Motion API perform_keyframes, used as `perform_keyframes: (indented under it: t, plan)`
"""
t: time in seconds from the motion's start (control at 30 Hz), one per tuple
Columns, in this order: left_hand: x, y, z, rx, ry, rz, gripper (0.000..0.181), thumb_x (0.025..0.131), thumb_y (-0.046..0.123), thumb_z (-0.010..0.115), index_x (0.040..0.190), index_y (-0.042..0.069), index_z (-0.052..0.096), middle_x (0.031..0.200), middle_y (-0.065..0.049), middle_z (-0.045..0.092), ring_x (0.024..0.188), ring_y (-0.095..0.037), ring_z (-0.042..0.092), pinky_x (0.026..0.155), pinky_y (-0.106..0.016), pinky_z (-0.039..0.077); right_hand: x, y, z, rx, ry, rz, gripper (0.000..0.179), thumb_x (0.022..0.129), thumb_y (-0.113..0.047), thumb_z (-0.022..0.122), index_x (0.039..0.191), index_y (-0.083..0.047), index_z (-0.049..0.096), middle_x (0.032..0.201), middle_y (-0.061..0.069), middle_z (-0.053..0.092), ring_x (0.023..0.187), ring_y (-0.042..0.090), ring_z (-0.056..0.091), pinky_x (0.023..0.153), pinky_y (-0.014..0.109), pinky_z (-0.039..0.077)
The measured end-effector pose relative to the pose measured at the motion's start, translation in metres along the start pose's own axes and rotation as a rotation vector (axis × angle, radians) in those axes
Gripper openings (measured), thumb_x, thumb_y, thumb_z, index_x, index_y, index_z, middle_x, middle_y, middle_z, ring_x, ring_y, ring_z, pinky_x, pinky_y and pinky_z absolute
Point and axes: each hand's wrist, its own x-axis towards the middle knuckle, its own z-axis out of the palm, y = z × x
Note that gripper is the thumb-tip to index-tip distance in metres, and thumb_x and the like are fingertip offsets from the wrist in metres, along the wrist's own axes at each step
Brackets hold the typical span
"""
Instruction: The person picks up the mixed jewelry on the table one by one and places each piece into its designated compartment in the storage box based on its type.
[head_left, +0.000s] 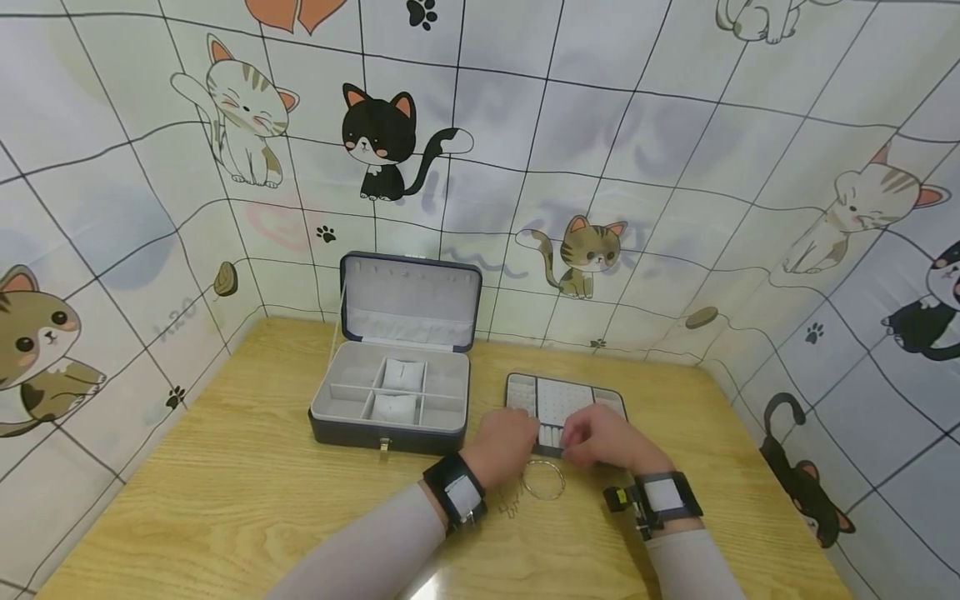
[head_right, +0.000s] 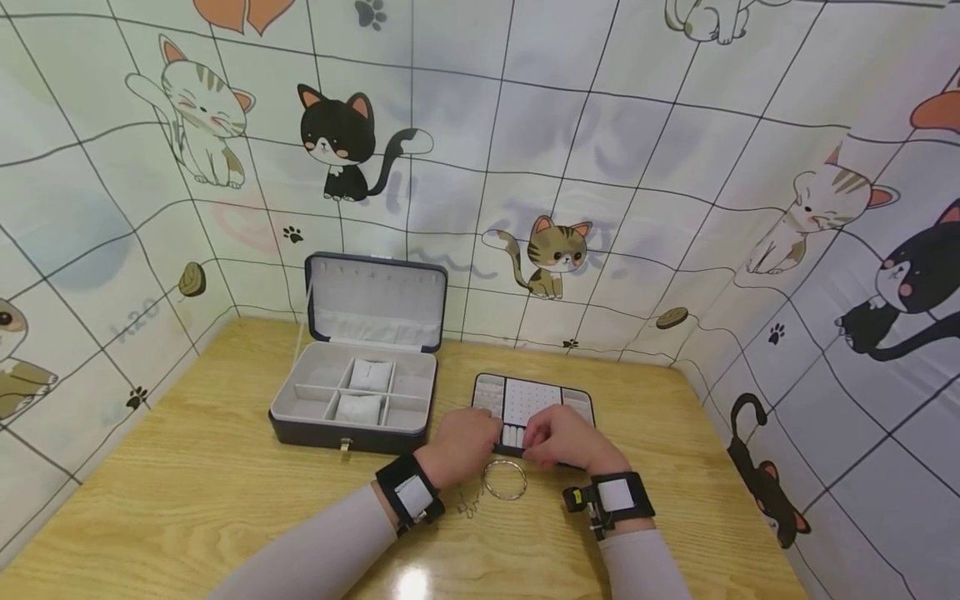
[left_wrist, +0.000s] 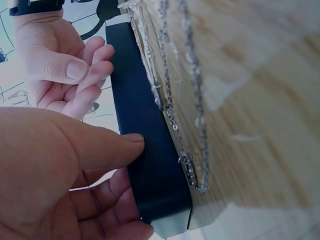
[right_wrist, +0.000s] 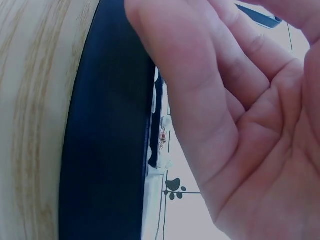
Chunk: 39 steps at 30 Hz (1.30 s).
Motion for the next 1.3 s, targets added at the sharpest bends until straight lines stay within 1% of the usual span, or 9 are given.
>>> perform_keyframes:
  t: [0.2, 0.43, 0.6, 0.73, 0.83, 0.9, 1.03, 1.17, 1.3]
  plan:
    - [0.000, 0.000, 0.000, -0.002, -0.003, 0.005, 0.008, 0.101, 0.024, 0.068, 0.099, 0.019, 0.073, 0.082, 0.003, 0.066, 0.069, -0.013, 0.056, 0.053, -0.030, 0.046, -0.001, -0.005, 0.002, -0.041, -0.017, 0.009, 0.008, 0.081, -0.009, 0.081, 0.083, -0.017, 0.080, 0.068, -0.001, 0.071, 0.060, 0.015, 0.062, 0.058, 0.032, 0.053]
    - [0.001, -0.002, 0.002, -0.011, 0.020, 0.010, 0.007, 0.100, 0.023, 0.068, 0.098, 0.019, 0.073, 0.082, 0.003, 0.066, 0.070, -0.013, 0.056, 0.053, -0.030, 0.045, 0.001, -0.013, 0.005, -0.118, -0.028, 0.006, 0.012, 0.079, -0.005, 0.079, 0.080, -0.018, 0.080, 0.066, -0.005, 0.070, 0.057, 0.011, 0.060, 0.057, 0.032, 0.053]
    - [0.000, -0.002, 0.003, -0.007, 0.034, 0.017, 0.008, 0.101, 0.023, 0.067, 0.097, 0.018, 0.073, 0.081, 0.003, 0.065, 0.069, -0.013, 0.055, 0.052, -0.030, 0.045, 0.003, -0.018, 0.010, -0.188, -0.018, -0.036, 0.015, 0.077, -0.003, 0.079, 0.074, -0.018, 0.077, 0.066, -0.008, 0.069, 0.057, 0.009, 0.059, 0.055, 0.030, 0.053]
    - [-0.001, -0.002, 0.003, 0.002, 0.049, 0.022, 0.010, 0.101, 0.023, 0.066, 0.096, 0.019, 0.074, 0.080, 0.003, 0.066, 0.068, -0.012, 0.055, 0.052, -0.030, 0.045, 0.005, -0.022, 0.016, -0.278, -0.005, -0.060, 0.019, 0.076, -0.004, 0.081, 0.069, -0.021, 0.075, 0.068, -0.012, 0.067, 0.058, 0.008, 0.058, 0.055, 0.028, 0.051]
    - [-0.001, -0.002, 0.003, 0.002, 0.060, 0.025, 0.010, 0.101, 0.023, 0.066, 0.096, 0.019, 0.074, 0.080, 0.003, 0.066, 0.067, -0.012, 0.054, 0.052, -0.030, 0.044, 0.005, -0.028, 0.019, -0.326, -0.008, -0.047, 0.020, 0.075, -0.004, 0.080, 0.066, -0.021, 0.075, 0.065, -0.012, 0.066, 0.056, 0.008, 0.057, 0.054, 0.027, 0.049]
    - [-0.002, -0.002, 0.003, 0.000, 0.068, 0.025, 0.009, 0.100, 0.023, 0.067, 0.095, 0.019, 0.073, 0.080, 0.003, 0.066, 0.067, -0.012, 0.055, 0.051, -0.029, 0.044, 0.005, -0.032, 0.021, -0.345, -0.011, -0.031, 0.019, 0.074, -0.004, 0.082, 0.066, -0.019, 0.075, 0.063, -0.011, 0.066, 0.055, 0.009, 0.056, 0.053, 0.028, 0.049]
    - [-0.002, -0.002, 0.003, 0.003, 0.070, 0.025, 0.007, 0.099, 0.023, 0.068, 0.096, 0.020, 0.073, 0.080, 0.004, 0.067, 0.067, -0.011, 0.056, 0.052, -0.029, 0.045, 0.003, -0.039, 0.025, -0.387, -0.007, -0.003, 0.017, 0.073, -0.004, 0.084, 0.067, -0.018, 0.075, 0.064, -0.011, 0.066, 0.057, 0.010, 0.057, 0.054, 0.029, 0.049]
    - [-0.002, -0.002, 0.003, 0.005, 0.064, 0.023, 0.008, 0.100, 0.024, 0.068, 0.097, 0.020, 0.074, 0.081, 0.003, 0.067, 0.068, -0.011, 0.056, 0.051, -0.029, 0.046, 0.002, -0.043, 0.028, -0.397, -0.006, 0.017, 0.017, 0.072, -0.004, 0.085, 0.068, -0.017, 0.074, 0.066, -0.010, 0.066, 0.059, 0.012, 0.058, 0.056, 0.030, 0.049]
    - [-0.002, -0.002, 0.003, 0.013, 0.074, 0.025, 0.009, 0.101, 0.024, 0.067, 0.097, 0.019, 0.075, 0.080, 0.003, 0.067, 0.067, -0.011, 0.056, 0.050, -0.029, 0.046, 0.003, -0.045, 0.031, -0.405, 0.000, 0.041, 0.019, 0.071, -0.005, 0.086, 0.067, -0.018, 0.073, 0.064, -0.009, 0.065, 0.058, 0.013, 0.057, 0.055, 0.031, 0.049]
